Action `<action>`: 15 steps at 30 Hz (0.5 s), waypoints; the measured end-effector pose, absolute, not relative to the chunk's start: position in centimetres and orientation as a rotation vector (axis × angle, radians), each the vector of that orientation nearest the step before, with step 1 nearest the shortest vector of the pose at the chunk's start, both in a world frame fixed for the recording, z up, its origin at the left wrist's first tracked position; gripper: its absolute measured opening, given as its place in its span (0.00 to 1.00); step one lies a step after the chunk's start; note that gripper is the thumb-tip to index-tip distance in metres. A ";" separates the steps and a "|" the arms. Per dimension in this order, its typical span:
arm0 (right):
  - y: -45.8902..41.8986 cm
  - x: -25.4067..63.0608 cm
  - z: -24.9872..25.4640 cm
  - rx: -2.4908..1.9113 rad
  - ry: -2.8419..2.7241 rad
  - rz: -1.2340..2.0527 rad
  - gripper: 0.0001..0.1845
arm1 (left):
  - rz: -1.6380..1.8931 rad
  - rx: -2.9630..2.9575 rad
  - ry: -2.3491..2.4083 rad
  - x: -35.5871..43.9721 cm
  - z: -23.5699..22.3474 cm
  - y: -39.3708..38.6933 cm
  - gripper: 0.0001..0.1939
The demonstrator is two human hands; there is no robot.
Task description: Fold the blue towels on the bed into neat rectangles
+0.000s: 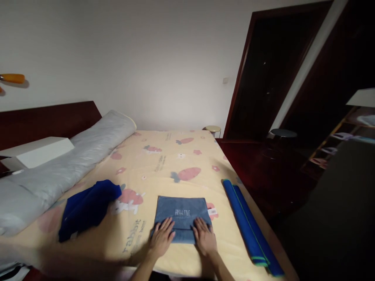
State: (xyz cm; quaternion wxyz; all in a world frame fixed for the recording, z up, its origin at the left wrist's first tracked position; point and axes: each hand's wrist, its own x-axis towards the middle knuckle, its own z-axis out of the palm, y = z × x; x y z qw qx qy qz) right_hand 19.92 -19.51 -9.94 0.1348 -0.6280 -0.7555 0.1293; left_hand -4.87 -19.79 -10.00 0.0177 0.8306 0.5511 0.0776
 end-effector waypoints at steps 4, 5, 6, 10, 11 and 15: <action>-19.6 25.2 -10.6 -1.984 -2.086 0.215 0.26 | 0.335 2.511 1.976 -10.5 -9.7 -20.2 0.23; -19.7 25.3 -10.5 -1.988 -2.069 0.192 0.26 | 0.379 2.511 2.004 -10.9 -9.6 -20.3 0.23; -19.8 24.9 -10.2 -1.967 -2.065 0.186 0.27 | 0.419 2.511 2.010 -10.8 -9.6 -20.4 0.23; -19.6 19.8 -8.6 -1.657 -2.237 0.338 0.28 | 0.447 2.564 1.769 -6.6 -9.4 -19.6 0.24; -19.5 18.5 -8.2 -1.581 -2.293 0.390 0.28 | 0.418 2.585 1.682 -5.3 -9.4 -19.2 0.24; -18.6 16.7 -8.3 -1.585 -2.343 0.457 0.27 | 0.282 2.634 1.563 -3.5 -9.4 -18.1 0.25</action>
